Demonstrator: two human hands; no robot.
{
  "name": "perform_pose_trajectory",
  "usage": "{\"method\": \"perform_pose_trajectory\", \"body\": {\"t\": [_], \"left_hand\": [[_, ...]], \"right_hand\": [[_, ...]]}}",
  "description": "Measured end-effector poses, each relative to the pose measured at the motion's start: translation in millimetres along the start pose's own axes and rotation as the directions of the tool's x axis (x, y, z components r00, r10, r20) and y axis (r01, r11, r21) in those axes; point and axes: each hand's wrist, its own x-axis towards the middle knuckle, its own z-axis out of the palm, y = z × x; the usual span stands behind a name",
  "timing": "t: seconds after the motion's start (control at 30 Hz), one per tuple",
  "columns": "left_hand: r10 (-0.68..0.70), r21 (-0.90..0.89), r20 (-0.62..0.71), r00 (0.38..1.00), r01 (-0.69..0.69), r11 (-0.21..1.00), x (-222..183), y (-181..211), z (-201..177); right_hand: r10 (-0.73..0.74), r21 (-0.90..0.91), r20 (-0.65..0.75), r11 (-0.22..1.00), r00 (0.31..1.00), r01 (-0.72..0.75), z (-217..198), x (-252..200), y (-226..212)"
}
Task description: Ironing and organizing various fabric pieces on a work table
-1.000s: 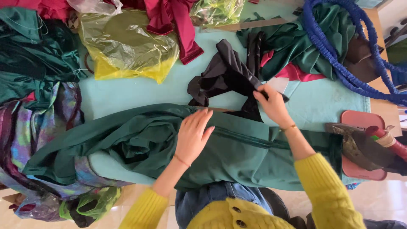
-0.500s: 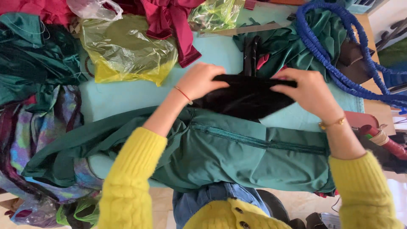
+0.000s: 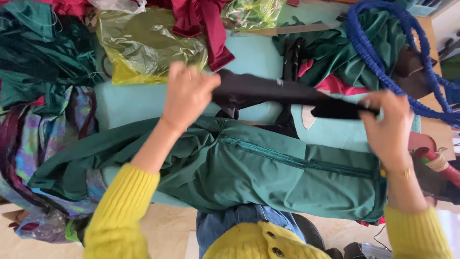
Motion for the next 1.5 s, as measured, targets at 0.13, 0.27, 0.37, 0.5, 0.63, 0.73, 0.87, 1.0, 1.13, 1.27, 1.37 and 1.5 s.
{"method": "perform_pose_trajectory", "body": {"t": [0.13, 0.27, 0.37, 0.5, 0.63, 0.73, 0.87, 1.0, 1.13, 1.27, 1.37, 1.5], "left_hand": [[0.19, 0.165, 0.219, 0.957, -0.229, 0.959, -81, 38, -23], [0.188, -0.226, 0.527, 0.829, -0.077, 0.971, -150, 61, -23], [0.102, -0.309, 0.428, 0.898, 0.039, 0.95, -138, 76, -24], [-0.08, -0.36, 0.243, 0.967, 0.167, 0.918, -139, 127, 30], [-0.122, -0.245, 0.337, 0.933, 0.212, 0.946, -157, 155, 50], [-0.193, -0.102, 0.349, 0.917, 0.243, 0.965, -164, 155, 40], [-0.294, 0.042, 0.362, 0.885, 0.299, 0.953, -169, 163, 42], [-0.334, 0.056, 0.373, 0.866, 0.338, 0.939, -172, 169, 46], [-0.35, 0.055, 0.486, 0.801, 0.372, 0.927, -152, 179, 34], [-0.338, 0.009, 0.424, 0.84, 0.37, 0.929, -137, 200, 35], [-0.289, -0.053, 0.422, 0.859, 0.342, 0.938, -132, 215, 40], [-0.311, -0.047, 0.44, 0.842, 0.367, 0.929, -133, 209, 35]], "right_hand": [[-0.037, 0.031, 0.302, 0.999, 0.953, 0.029, 4, -72, -13], [0.131, -0.039, 0.865, 0.98, 0.484, -0.196, 13, -108, -25], [0.164, -0.059, 0.876, 0.97, 0.454, -0.236, 19, -100, -51], [-0.326, 0.118, 0.254, 0.945, 0.911, 0.305, 93, -98, -79], [-0.474, 0.216, 0.168, 0.873, 0.864, 0.437, 141, -102, -133], [-0.463, 0.058, 0.226, 0.885, 0.857, 0.462, 148, -111, -134], [-0.264, -0.154, 0.246, 0.939, 0.933, 0.306, 143, -124, -96], [-0.177, -0.468, 0.081, 0.862, 0.981, 0.194, 89, -130, -19], [0.825, -0.988, 0.006, 0.092, 0.564, -0.125, -14, -81, 78], [0.508, -0.248, 0.152, 0.85, 0.848, -0.465, -28, -191, 276], [0.542, -0.323, 0.254, 0.828, 0.801, -0.458, -31, -170, 297], [0.542, -0.601, 0.422, 0.768, 0.726, -0.223, -23, -156, 289]]}}
